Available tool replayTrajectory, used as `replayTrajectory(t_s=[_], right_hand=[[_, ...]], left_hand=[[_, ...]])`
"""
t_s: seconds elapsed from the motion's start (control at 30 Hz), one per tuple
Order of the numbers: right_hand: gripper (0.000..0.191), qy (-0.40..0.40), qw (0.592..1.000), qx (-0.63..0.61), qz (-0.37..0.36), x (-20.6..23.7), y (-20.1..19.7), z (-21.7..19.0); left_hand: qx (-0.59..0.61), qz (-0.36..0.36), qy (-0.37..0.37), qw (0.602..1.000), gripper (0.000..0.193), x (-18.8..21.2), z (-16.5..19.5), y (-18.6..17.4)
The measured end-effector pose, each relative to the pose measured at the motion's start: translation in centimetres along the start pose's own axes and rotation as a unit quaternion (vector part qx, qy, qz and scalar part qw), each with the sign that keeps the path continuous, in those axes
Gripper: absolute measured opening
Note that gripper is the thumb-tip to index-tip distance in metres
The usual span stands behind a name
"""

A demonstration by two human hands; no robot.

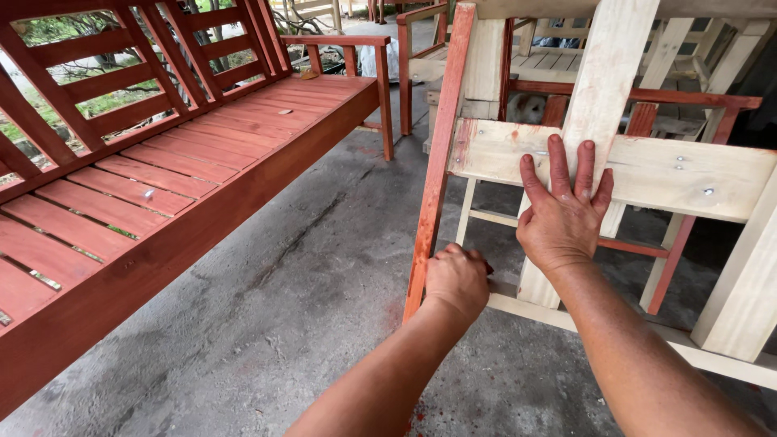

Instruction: The person applies reddish-brown stain to a wooden chair frame using a cloth. They wipe the stain onto the legs, rails, and back slats, repeatedly dipping the cloth into a small container to reload stain. The chair is partially stained by the end of the clip.

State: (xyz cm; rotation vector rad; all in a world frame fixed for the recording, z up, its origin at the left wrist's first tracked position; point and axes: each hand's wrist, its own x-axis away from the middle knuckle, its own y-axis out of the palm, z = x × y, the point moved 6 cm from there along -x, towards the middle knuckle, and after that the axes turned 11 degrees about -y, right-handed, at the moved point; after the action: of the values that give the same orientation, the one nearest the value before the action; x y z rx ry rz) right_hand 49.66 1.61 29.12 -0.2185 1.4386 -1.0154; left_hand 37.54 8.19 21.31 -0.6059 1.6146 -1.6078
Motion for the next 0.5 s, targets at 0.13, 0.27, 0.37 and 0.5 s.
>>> replayTrajectory(t_s=[0.13, 0.27, 0.37, 0.5], right_hand=[[0.077, -0.004, 1.0, 0.019, -0.011, 0.0, 0.3, -0.1], [0.076, -0.01, 1.0, 0.018, -0.009, -0.1, 0.5, 0.0], [0.077, -0.006, 1.0, 0.025, -0.014, -0.1, 0.7, 0.2], [0.076, 0.002, 1.0, 0.015, -0.013, -0.2, 0.8, 0.2]], left_hand=[[0.152, 0.002, -0.005, 0.988, 0.033, -0.6, -1.5, 0.1], [0.12, 0.067, 0.121, 0.983, 0.037, -0.6, -0.6, -0.1], [0.181, -0.131, 0.042, 0.974, 0.037, -1.7, -0.2, 2.3], [0.21, -0.157, 0.117, 0.958, 0.031, -2.1, 3.3, 2.3]])
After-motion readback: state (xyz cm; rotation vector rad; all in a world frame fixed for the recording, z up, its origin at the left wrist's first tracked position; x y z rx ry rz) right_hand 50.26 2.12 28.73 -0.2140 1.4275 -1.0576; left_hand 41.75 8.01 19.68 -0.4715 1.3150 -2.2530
